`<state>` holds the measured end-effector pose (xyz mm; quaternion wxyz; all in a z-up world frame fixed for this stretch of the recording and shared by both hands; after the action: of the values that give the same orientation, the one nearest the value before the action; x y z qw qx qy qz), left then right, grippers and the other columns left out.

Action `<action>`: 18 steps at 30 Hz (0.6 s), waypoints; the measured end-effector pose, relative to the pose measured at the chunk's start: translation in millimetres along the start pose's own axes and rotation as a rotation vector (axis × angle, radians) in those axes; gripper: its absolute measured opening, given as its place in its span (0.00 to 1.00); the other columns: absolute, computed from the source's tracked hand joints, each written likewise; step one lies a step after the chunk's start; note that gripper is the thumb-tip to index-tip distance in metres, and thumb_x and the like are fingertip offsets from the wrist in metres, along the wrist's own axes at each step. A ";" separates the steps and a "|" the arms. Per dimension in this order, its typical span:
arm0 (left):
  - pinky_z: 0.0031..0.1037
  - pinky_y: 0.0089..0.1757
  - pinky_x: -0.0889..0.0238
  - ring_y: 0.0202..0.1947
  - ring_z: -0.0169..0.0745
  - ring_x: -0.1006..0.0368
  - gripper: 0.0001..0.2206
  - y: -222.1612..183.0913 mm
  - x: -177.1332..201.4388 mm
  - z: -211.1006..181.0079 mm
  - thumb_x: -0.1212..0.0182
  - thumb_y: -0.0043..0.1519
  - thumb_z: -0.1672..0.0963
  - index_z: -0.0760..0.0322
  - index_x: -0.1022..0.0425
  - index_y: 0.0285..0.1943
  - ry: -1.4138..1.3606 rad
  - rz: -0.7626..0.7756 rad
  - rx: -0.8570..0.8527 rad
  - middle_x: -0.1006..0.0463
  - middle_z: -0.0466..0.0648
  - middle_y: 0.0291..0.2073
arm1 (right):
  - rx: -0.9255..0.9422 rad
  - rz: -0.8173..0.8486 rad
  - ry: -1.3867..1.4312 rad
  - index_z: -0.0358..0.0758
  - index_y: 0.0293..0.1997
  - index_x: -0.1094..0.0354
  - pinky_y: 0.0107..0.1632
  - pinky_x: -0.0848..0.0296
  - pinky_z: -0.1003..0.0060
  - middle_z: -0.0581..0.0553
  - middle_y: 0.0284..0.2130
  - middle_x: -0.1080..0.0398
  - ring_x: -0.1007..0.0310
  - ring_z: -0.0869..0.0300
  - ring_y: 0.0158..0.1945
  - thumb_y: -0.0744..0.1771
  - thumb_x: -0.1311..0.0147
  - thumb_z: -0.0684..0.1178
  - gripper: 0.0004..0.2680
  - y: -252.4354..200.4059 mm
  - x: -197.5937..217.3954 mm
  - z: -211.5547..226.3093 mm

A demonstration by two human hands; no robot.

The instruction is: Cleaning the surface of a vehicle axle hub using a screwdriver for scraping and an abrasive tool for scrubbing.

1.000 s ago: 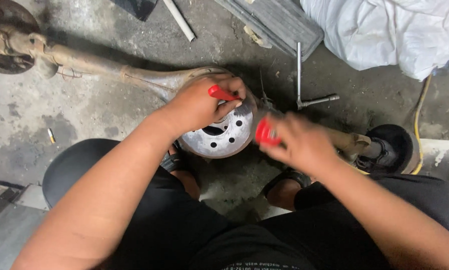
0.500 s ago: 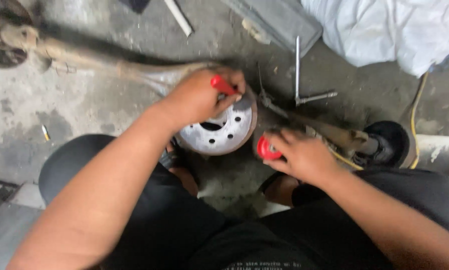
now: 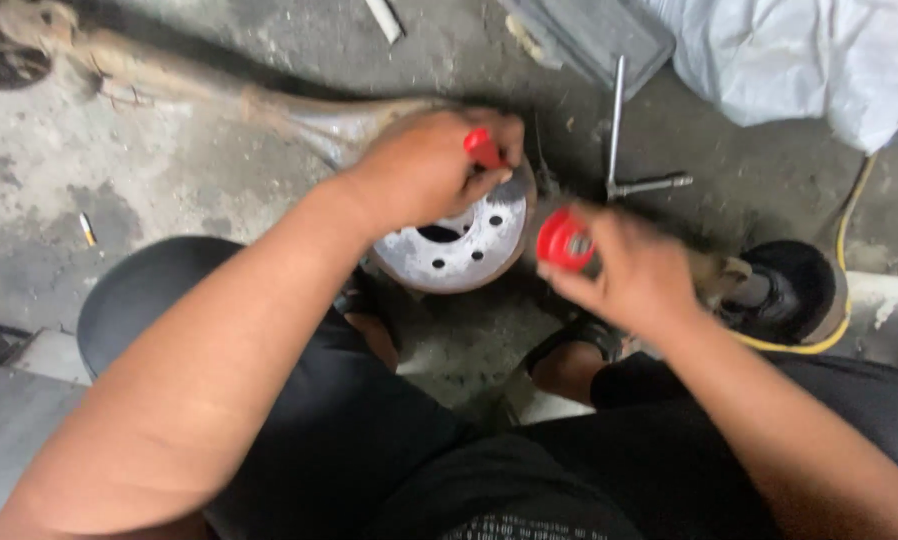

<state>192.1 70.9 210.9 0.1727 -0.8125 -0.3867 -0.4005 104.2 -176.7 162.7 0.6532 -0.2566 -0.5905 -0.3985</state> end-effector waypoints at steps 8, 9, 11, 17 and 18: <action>0.44 0.29 0.35 0.35 0.52 0.25 0.07 0.7 -1.0 0.0 0.39 0.61 0.61 0.56 0.28 0.45 -0.034 0.032 -0.007 0.19 0.44 0.40 | 0.159 0.207 -0.060 0.47 0.55 0.33 0.18 0.30 0.68 0.45 0.33 0.24 0.25 0.59 0.27 0.64 0.43 0.73 0.23 -17.2 -4.9 24.2; 0.45 0.28 0.36 0.34 0.53 0.24 0.07 1.1 -1.1 -0.4 0.38 0.61 0.60 0.55 0.28 0.44 -0.015 0.025 -0.007 0.19 0.42 0.40 | -0.005 0.273 -0.033 0.45 0.59 0.35 0.19 0.29 0.63 0.45 0.34 0.24 0.23 0.56 0.25 0.64 0.45 0.75 0.27 -10.7 -5.3 15.3; 0.47 0.28 0.36 0.33 0.53 0.24 0.07 1.0 -0.2 -2.0 0.38 0.61 0.60 0.55 0.28 0.44 0.002 0.020 0.007 0.20 0.41 0.40 | -0.161 0.343 0.003 0.43 0.62 0.37 0.20 0.28 0.59 0.45 0.34 0.24 0.22 0.52 0.23 0.63 0.47 0.77 0.31 -0.4 -5.8 3.5; 0.45 0.28 0.34 0.33 0.54 0.24 0.07 4.0 -3.1 -1.8 0.37 0.61 0.60 0.57 0.28 0.45 0.006 0.026 0.006 0.19 0.47 0.39 | -0.004 0.103 -0.051 0.43 0.51 0.34 0.20 0.34 0.60 0.45 0.29 0.27 0.27 0.53 0.24 0.64 0.40 0.73 0.24 -12.6 0.1 21.6; 0.45 0.27 0.35 0.32 0.54 0.25 0.07 3.4 -3.2 -2.0 0.37 0.61 0.60 0.57 0.28 0.44 0.030 0.023 0.005 0.19 0.45 0.39 | 0.075 0.116 -0.030 0.45 0.52 0.34 0.19 0.35 0.62 0.48 0.29 0.28 0.28 0.55 0.24 0.64 0.39 0.72 0.23 -16.7 -0.6 23.9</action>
<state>192.5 66.0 209.7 0.1852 -0.8102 -0.3760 -0.4097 76.9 -166.5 163.8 0.6755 -0.2716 -0.5988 -0.3338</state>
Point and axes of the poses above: each hand's wrist, its own y-axis towards the middle knuckle, its own x-axis out of the back of the hand, z = x × y, the point moved 3 cm from there along y, towards the middle knuckle
